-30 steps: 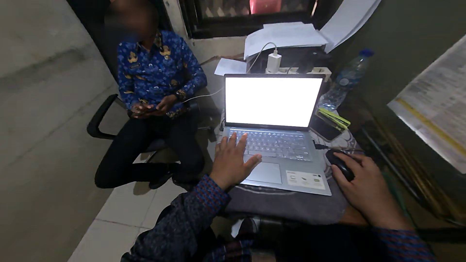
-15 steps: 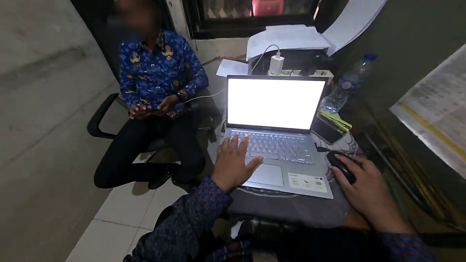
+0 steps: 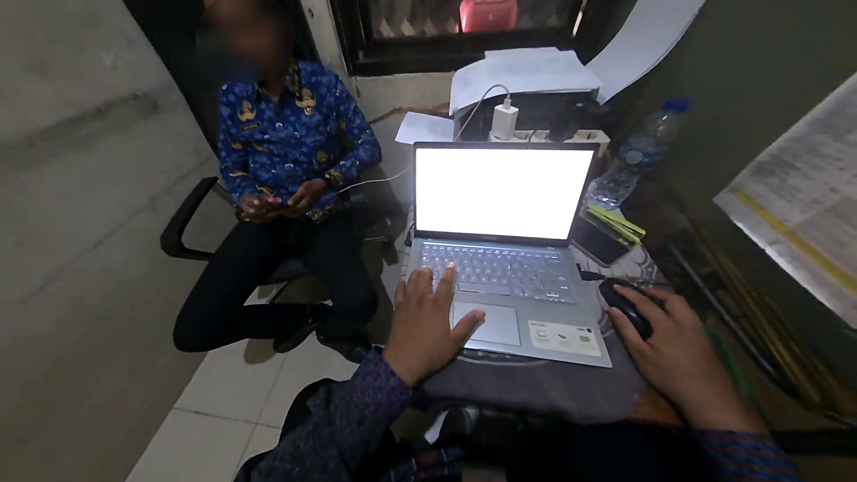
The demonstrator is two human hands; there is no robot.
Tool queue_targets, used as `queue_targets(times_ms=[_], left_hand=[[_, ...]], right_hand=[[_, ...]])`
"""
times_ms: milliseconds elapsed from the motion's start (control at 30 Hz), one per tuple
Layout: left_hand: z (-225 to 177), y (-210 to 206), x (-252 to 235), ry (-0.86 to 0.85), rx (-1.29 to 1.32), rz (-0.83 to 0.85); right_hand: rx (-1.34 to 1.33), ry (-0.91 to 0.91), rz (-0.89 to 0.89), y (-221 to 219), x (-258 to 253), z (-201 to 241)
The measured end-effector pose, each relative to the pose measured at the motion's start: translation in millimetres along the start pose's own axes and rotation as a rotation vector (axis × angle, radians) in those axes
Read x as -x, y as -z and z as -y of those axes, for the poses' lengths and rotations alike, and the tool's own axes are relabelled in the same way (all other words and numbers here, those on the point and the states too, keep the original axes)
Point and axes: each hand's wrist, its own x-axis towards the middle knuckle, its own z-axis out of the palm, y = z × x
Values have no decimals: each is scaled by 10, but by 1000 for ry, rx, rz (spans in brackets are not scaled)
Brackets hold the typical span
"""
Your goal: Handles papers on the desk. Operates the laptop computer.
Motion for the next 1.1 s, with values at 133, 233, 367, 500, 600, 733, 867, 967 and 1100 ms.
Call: queue_targets(times_ms=[133, 233, 367, 500, 600, 733, 867, 967, 1100], left_hand=[[2, -53, 106, -3, -40, -11], [-1, -98, 114, -11, -76, -35], [-6, -104, 112, 0, -76, -33], [-11, -110, 119, 2, -67, -32], [-3, -115, 140, -4, -60, -44], [-10, -107, 129, -10, -68, -24], [6, -134, 129, -24, -65, -39], [8, -134, 116, -25, -78, -44], [17, -141, 115, -25, -71, -57]], right_hand=[[6, 5, 2, -13, 4, -5], [19, 3, 17, -4, -7, -18], [45, -2, -10, 25, 1, 9], [105, 118, -89, 146, 94, 318], [-14, 165, 45, 65, 215, 746], [-7, 180, 175, -142, 263, 990], [31, 199, 186, -149, 289, 999], [56, 195, 209, -113, 222, 1038], [112, 138, 263, -61, -130, 1269]])
